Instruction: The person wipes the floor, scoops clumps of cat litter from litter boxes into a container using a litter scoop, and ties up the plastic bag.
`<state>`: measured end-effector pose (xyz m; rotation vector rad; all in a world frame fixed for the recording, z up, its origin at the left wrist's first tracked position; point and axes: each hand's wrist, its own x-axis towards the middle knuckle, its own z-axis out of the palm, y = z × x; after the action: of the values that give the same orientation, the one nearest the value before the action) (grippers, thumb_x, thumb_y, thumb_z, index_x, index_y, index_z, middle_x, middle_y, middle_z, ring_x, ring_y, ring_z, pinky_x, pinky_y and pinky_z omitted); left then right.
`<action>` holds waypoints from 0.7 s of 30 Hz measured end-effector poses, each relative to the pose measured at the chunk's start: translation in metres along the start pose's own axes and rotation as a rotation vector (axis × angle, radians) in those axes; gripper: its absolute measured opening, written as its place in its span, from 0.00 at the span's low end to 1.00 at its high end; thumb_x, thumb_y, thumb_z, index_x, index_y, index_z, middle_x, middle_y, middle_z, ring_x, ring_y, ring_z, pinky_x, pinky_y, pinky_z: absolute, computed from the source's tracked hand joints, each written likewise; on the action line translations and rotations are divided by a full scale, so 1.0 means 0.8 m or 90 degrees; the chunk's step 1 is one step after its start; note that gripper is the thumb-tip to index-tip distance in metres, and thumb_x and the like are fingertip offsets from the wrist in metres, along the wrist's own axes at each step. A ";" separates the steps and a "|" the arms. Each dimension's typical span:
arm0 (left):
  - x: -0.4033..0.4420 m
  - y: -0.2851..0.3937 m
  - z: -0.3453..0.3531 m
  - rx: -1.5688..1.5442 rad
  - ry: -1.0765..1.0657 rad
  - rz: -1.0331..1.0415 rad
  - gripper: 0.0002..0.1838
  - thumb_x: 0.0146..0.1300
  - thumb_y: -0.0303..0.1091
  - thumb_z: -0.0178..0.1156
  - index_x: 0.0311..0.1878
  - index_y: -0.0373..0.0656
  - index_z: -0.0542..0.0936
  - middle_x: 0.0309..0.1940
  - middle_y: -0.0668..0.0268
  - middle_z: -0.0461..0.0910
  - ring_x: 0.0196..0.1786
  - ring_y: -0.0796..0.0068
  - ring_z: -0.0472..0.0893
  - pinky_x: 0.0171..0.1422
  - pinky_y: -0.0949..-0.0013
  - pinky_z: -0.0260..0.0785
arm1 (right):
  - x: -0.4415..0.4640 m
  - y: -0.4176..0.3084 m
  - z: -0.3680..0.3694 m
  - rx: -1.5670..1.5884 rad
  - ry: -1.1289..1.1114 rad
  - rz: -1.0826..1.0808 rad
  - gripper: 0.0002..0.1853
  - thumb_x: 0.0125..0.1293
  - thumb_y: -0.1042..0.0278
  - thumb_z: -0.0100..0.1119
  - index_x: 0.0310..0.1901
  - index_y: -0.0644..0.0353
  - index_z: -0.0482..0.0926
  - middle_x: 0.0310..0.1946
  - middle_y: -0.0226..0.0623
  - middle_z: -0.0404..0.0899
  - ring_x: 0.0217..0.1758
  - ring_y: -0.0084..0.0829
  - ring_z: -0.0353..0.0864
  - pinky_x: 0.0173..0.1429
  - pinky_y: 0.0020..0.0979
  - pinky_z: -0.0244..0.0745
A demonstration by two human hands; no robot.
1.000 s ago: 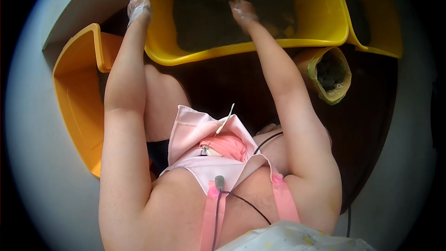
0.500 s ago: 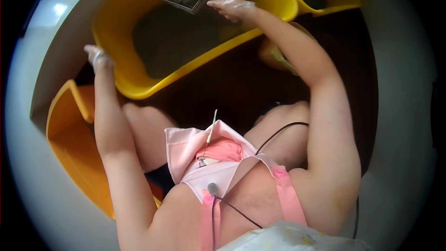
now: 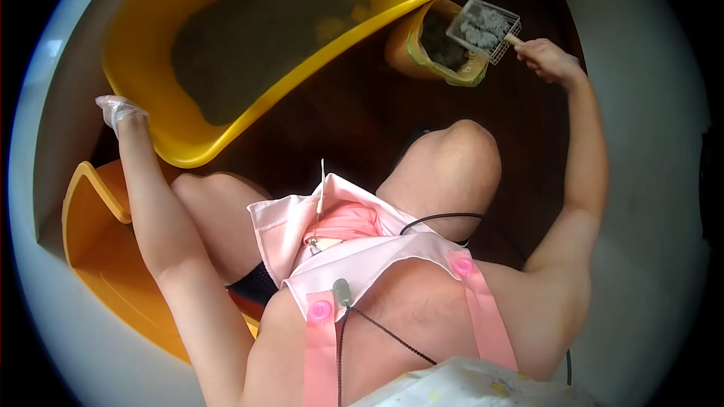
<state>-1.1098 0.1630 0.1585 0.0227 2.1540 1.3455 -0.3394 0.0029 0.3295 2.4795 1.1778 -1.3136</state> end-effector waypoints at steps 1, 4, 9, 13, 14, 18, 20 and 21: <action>-0.004 0.002 -0.003 -0.001 0.005 0.001 0.39 0.74 0.65 0.48 0.61 0.32 0.81 0.62 0.53 0.84 0.60 0.57 0.85 0.64 0.63 0.76 | 0.007 0.006 0.012 -0.088 0.018 0.022 0.20 0.75 0.49 0.60 0.34 0.59 0.79 0.19 0.27 0.70 0.15 0.23 0.65 0.20 0.31 0.64; -0.006 0.003 -0.003 0.034 0.028 0.010 0.38 0.74 0.63 0.48 0.60 0.31 0.83 0.58 0.52 0.86 0.57 0.57 0.87 0.58 0.62 0.80 | 0.003 -0.031 0.057 -0.452 0.120 -0.009 0.22 0.75 0.55 0.56 0.51 0.68 0.85 0.49 0.58 0.86 0.54 0.56 0.85 0.62 0.45 0.79; 0.028 -0.005 0.003 0.035 0.041 0.014 0.38 0.74 0.62 0.48 0.59 0.31 0.82 0.59 0.52 0.86 0.59 0.58 0.86 0.61 0.64 0.79 | -0.030 -0.088 0.088 -0.561 0.142 0.047 0.18 0.76 0.64 0.52 0.54 0.66 0.86 0.54 0.55 0.86 0.58 0.54 0.85 0.62 0.47 0.81; 0.024 -0.005 -0.001 0.028 0.017 0.009 0.38 0.75 0.62 0.48 0.60 0.30 0.82 0.60 0.52 0.85 0.60 0.59 0.85 0.62 0.64 0.78 | -0.036 -0.104 0.087 -0.616 0.151 0.044 0.17 0.74 0.65 0.54 0.54 0.64 0.86 0.52 0.54 0.86 0.56 0.52 0.87 0.61 0.46 0.81; 0.018 -0.001 -0.002 0.028 0.021 0.012 0.38 0.74 0.61 0.48 0.61 0.29 0.81 0.61 0.52 0.85 0.60 0.59 0.85 0.63 0.63 0.77 | -0.037 -0.110 0.085 -0.626 0.152 0.043 0.16 0.74 0.65 0.54 0.54 0.64 0.87 0.52 0.54 0.87 0.56 0.51 0.87 0.61 0.46 0.82; -0.057 0.020 -0.010 0.008 0.022 0.006 0.37 0.74 0.56 0.46 0.64 0.26 0.78 0.62 0.49 0.83 0.59 0.56 0.85 0.65 0.59 0.75 | -0.053 -0.140 0.057 -0.668 0.157 0.048 0.18 0.71 0.59 0.60 0.50 0.65 0.87 0.50 0.52 0.88 0.53 0.51 0.88 0.58 0.46 0.83; -0.072 0.025 -0.010 0.074 0.060 0.031 0.36 0.74 0.56 0.46 0.63 0.28 0.77 0.65 0.48 0.81 0.62 0.54 0.84 0.65 0.54 0.75 | -0.051 -0.148 0.025 -0.676 0.211 -0.019 0.17 0.70 0.58 0.63 0.45 0.65 0.88 0.43 0.57 0.88 0.47 0.53 0.89 0.55 0.48 0.82; -0.038 0.013 -0.006 0.116 0.055 0.049 0.37 0.67 0.58 0.48 0.61 0.31 0.81 0.61 0.50 0.83 0.59 0.54 0.82 0.65 0.54 0.73 | -0.063 -0.176 0.015 -0.692 0.211 0.000 0.17 0.68 0.60 0.61 0.46 0.67 0.88 0.45 0.61 0.86 0.49 0.54 0.89 0.54 0.48 0.82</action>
<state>-1.0900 0.1543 0.1832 0.1224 2.3644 1.2062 -0.4582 0.0662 0.3952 1.8423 1.4056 -0.0930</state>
